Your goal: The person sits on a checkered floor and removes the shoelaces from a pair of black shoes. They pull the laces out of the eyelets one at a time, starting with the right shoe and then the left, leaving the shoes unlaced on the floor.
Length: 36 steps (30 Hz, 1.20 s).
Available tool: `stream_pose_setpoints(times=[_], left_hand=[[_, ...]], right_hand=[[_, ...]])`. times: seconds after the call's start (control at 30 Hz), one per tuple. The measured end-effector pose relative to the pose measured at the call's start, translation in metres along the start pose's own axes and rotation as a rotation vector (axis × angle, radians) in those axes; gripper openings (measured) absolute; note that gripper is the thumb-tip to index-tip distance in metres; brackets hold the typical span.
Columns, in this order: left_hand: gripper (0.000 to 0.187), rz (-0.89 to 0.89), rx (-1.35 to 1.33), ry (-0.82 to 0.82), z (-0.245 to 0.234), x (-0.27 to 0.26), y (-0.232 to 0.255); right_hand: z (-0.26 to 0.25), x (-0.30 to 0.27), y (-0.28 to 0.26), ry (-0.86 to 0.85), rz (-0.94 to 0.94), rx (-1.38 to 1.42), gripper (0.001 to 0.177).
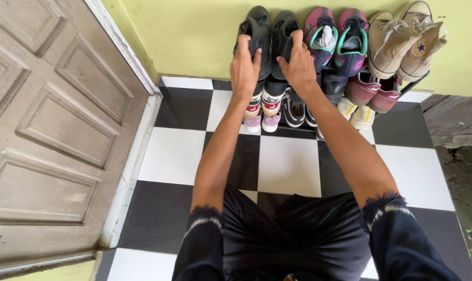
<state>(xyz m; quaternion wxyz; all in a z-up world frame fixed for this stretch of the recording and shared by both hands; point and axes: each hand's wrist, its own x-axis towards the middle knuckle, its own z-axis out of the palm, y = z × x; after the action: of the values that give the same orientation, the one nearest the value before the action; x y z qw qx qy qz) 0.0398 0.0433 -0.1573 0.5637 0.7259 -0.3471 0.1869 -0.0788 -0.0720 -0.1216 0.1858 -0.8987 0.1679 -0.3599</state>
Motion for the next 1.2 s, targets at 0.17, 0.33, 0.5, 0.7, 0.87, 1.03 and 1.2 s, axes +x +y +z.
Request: stream_pose_setpoints(times=[0.17,0.33,0.5,0.7,0.87,1.03,1.2], left_hand=[[0.028,0.107,-0.038,0.134,-0.046,-0.055,0.016],[0.024,0.157,0.072,0.151,-0.088,-0.117,0.022],[0.028,0.327,0.185,0.179,-0.113,-0.173,0.01],[0.04,0.282,0.219,0.176,-0.123,-0.244,-0.005],[0.037,0.183,0.244,0.167,-0.119,-0.291,-0.012],[0.029,-0.022,0.254,0.14,-0.096,-0.324,-0.029],[0.018,-0.399,0.224,0.131,-0.058,-0.361,-0.064]], right_hand=[[-0.002,-0.018,0.011,0.07,-0.03,0.02,0.045],[-0.015,-0.076,0.003,0.112,0.023,0.069,0.032],[-0.019,-0.155,-0.003,0.162,-0.002,0.131,0.029],[-0.018,-0.247,0.016,0.218,0.005,0.179,0.03],[-0.013,-0.305,0.044,0.28,-0.104,0.169,0.03],[0.007,-0.343,0.059,0.188,-0.074,0.172,0.029],[0.043,-0.363,0.059,-0.019,0.128,0.285,0.024]])
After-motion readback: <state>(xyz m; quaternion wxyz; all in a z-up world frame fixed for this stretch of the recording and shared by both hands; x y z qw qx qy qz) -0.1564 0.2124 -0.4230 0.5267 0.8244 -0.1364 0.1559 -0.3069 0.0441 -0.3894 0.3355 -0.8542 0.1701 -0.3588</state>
